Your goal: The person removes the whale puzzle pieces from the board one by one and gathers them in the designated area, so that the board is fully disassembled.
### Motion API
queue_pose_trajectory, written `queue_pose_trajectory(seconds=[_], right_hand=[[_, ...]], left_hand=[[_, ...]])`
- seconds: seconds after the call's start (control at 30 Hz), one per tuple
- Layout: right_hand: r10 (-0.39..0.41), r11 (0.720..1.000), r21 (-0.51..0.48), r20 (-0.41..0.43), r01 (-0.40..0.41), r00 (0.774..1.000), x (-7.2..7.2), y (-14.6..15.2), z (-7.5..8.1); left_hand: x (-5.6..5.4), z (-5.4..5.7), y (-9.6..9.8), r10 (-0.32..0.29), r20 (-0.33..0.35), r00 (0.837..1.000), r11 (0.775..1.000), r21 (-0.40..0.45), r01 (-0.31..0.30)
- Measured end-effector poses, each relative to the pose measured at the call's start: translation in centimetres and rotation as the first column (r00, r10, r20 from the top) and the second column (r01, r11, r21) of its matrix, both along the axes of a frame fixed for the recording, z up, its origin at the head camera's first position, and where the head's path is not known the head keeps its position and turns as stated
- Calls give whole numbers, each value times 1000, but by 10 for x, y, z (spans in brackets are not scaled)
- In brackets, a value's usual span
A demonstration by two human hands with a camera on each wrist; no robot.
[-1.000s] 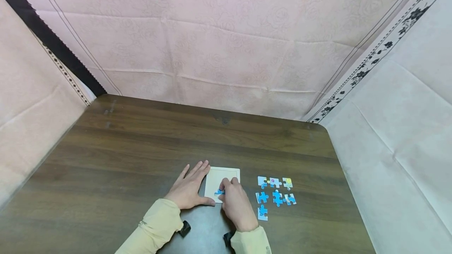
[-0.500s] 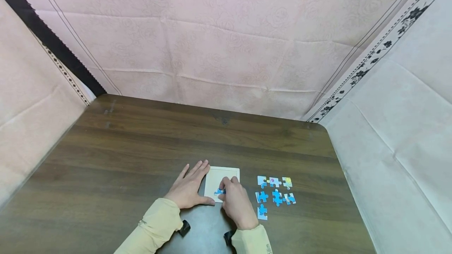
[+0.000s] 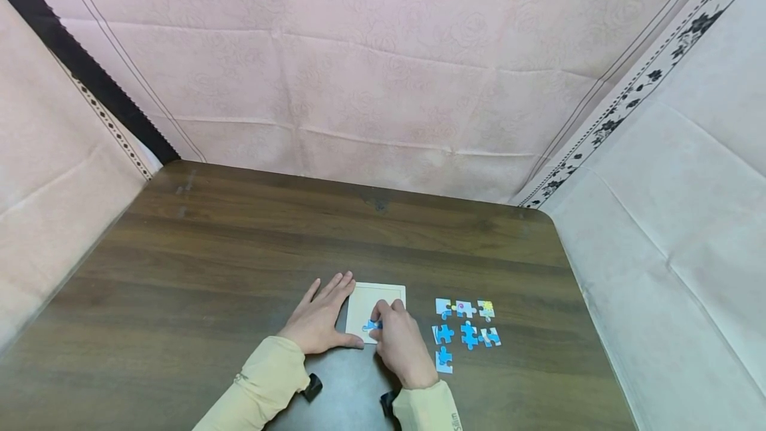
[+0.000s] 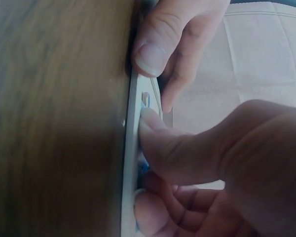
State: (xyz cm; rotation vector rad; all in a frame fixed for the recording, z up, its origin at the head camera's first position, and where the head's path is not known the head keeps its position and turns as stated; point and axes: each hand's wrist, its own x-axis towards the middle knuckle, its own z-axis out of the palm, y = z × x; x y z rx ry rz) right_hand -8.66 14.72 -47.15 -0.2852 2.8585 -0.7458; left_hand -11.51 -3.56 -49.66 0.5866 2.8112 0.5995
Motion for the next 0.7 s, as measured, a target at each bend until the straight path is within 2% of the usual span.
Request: queue_pose_trajectory(seconds=[0.7], right_hand=[[-11, 1000, 5, 11, 11, 1000, 1, 0, 0]], left_hand=[[-1, -2, 0, -1, 1, 1000, 1000, 5, 1]])
